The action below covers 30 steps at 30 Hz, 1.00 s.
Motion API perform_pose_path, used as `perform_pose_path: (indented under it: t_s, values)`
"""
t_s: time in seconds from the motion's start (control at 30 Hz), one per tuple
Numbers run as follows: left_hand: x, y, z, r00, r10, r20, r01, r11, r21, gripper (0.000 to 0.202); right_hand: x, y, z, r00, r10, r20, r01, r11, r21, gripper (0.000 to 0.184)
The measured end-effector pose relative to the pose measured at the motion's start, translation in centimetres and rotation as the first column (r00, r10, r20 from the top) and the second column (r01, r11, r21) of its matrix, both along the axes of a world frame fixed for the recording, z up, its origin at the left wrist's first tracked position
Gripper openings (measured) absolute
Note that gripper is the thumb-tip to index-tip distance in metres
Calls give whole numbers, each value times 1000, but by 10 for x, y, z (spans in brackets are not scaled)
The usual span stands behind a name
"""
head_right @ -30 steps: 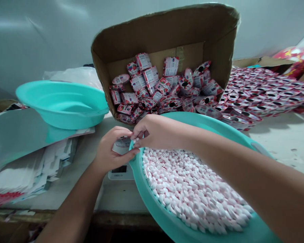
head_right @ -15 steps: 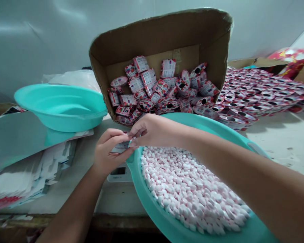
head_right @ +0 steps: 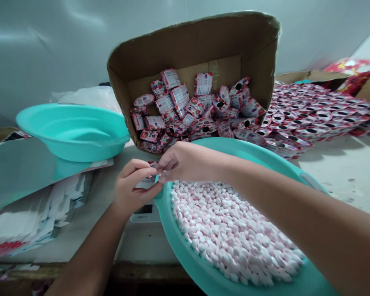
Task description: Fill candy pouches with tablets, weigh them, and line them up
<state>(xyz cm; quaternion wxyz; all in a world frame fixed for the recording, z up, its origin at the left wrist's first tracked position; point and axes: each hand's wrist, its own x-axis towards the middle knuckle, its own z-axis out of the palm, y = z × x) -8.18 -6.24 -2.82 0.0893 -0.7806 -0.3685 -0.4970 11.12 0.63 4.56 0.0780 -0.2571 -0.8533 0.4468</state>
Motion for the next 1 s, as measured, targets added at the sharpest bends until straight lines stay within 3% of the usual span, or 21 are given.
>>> perform_pose_path:
  t_s: [0.2, 0.33, 0.47, 0.57, 1.0]
  values:
    - [-6, 2, -5, 989, 9, -145, 6, 994, 107, 18, 0, 2, -4, 999, 51, -18, -51, 998, -41, 19]
    - [-11, 0, -3, 969, 20, -247, 6, 994, 106, 15, -1, 2, -5, 997, 81, -17, -82, 995, -65, 17]
    - [-12, -2, 2, 951, 25, -308, 12, 993, 120, 13, -2, 1, -4, 995, 99, -9, -99, 995, -12, 17]
    - [-12, -3, 4, 946, 35, -322, 12, 990, 143, 15, -2, 1, -5, 995, 95, -1, -95, 995, 39, 17]
    - [-16, -2, 2, 955, 72, -287, -57, 997, 61, 14, -10, -6, -9, 999, 32, -18, -32, 999, 23, 21]
